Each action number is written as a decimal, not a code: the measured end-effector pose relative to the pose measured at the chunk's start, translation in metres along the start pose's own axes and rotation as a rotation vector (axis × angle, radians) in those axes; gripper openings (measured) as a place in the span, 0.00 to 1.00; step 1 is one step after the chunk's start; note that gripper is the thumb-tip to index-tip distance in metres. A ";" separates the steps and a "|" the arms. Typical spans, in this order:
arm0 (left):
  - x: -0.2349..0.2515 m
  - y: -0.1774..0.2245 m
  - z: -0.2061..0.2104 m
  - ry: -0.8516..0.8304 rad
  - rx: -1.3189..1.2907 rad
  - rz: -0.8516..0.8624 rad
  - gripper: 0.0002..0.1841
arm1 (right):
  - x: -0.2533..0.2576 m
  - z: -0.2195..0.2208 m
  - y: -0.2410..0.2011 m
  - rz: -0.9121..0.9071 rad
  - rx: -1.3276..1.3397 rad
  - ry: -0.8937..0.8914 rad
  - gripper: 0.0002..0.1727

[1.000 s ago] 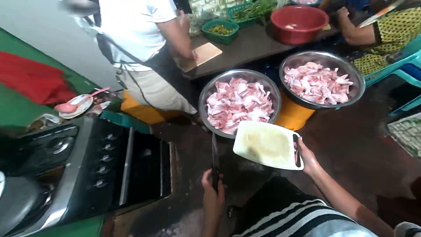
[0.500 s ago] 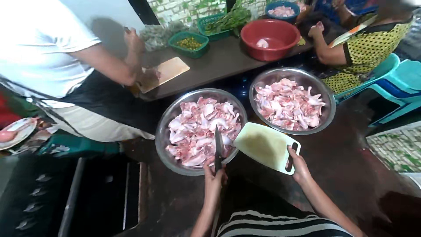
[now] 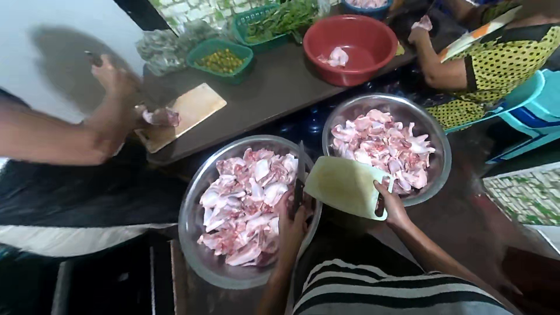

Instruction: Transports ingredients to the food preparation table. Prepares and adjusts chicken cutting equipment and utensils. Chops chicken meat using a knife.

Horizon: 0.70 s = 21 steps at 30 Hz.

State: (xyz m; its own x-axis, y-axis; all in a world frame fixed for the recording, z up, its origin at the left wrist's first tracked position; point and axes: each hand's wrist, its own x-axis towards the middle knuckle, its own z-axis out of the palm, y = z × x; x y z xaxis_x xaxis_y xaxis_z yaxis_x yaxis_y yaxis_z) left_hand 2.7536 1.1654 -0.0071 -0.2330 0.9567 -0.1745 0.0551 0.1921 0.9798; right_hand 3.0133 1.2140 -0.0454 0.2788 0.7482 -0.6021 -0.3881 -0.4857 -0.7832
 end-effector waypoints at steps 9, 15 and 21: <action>0.066 0.033 0.055 -0.042 -0.133 -0.100 0.29 | 0.045 0.010 -0.018 0.139 -0.224 -0.036 0.19; 0.051 0.040 0.084 0.002 -0.225 -0.088 0.27 | 0.073 0.006 -0.038 0.121 -0.425 -0.264 0.23; 0.035 0.040 0.100 0.123 -0.197 -0.048 0.29 | 0.099 0.010 -0.063 0.119 -0.439 -0.264 0.23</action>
State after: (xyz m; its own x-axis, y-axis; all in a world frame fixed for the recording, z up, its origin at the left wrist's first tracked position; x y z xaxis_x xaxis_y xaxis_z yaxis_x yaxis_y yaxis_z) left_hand 2.8446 1.2286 0.0166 -0.3485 0.9112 -0.2197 -0.1466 0.1785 0.9730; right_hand 3.0567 1.3226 -0.0544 0.0022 0.7375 -0.6753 0.0166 -0.6753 -0.7374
